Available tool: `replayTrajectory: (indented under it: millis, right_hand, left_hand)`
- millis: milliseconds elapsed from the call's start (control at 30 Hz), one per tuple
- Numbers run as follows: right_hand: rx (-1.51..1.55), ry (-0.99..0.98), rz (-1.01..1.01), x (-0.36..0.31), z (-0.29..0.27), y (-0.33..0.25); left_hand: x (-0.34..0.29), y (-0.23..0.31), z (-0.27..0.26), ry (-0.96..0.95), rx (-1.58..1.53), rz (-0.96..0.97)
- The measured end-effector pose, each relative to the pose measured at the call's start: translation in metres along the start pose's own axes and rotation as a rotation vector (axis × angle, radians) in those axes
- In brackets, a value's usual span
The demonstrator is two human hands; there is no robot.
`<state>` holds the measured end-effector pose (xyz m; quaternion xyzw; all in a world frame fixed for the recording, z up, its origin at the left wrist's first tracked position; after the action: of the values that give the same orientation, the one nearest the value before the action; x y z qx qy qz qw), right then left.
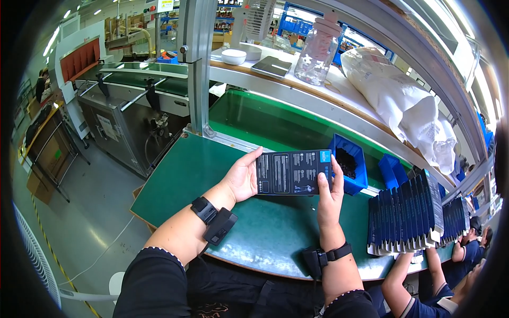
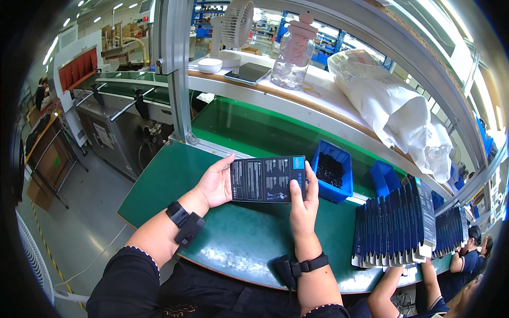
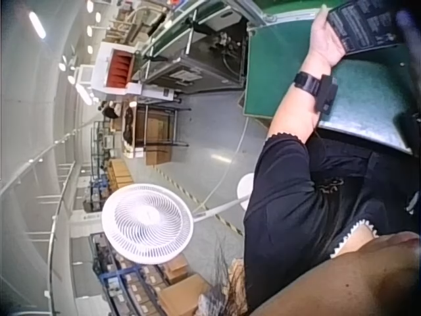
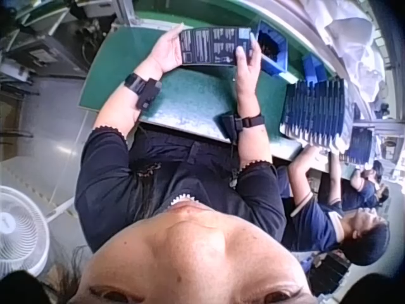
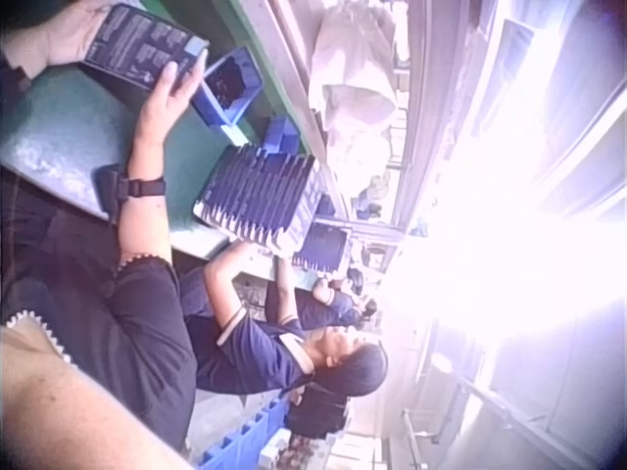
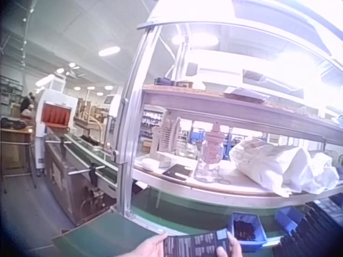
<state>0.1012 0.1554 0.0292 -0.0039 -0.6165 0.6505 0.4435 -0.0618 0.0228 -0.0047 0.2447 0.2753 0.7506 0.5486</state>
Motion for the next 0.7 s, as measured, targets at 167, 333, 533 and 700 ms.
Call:
replayTrajectory:
  millis: [167, 333, 533, 700]
  right_hand:
    - [-0.020, 0.020, 0.052, 0.000, -0.003, 0.002]
    - [-0.267, 0.105, -0.047, -0.001, -0.008, 0.005]
    - [-0.349, 0.167, -0.211, 0.001, -0.008, 0.002]
    - [-0.364, -0.075, -0.017, -0.002, -0.004, 0.008]
  left_hand:
    - [-0.001, 0.001, 0.006, 0.058, 0.012, 0.028]
    - [-0.005, 0.013, 0.017, 0.145, -0.009, 0.132]
    - [-0.010, 0.016, 0.029, -0.070, 0.124, 0.220]
    - [-0.011, 0.010, 0.031, -0.197, 0.104, 0.124]
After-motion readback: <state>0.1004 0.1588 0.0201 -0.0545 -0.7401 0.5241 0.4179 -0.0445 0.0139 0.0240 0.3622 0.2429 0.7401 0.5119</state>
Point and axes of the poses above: each hand's wrist, its own x-axis towards the middle knuckle, its own z-axis out of the palm, y = z × x, the point moved 1 cm from there along x, towards the middle knuckle, and after that the axes turned 14 degrees about x, right-handed, at the moved point
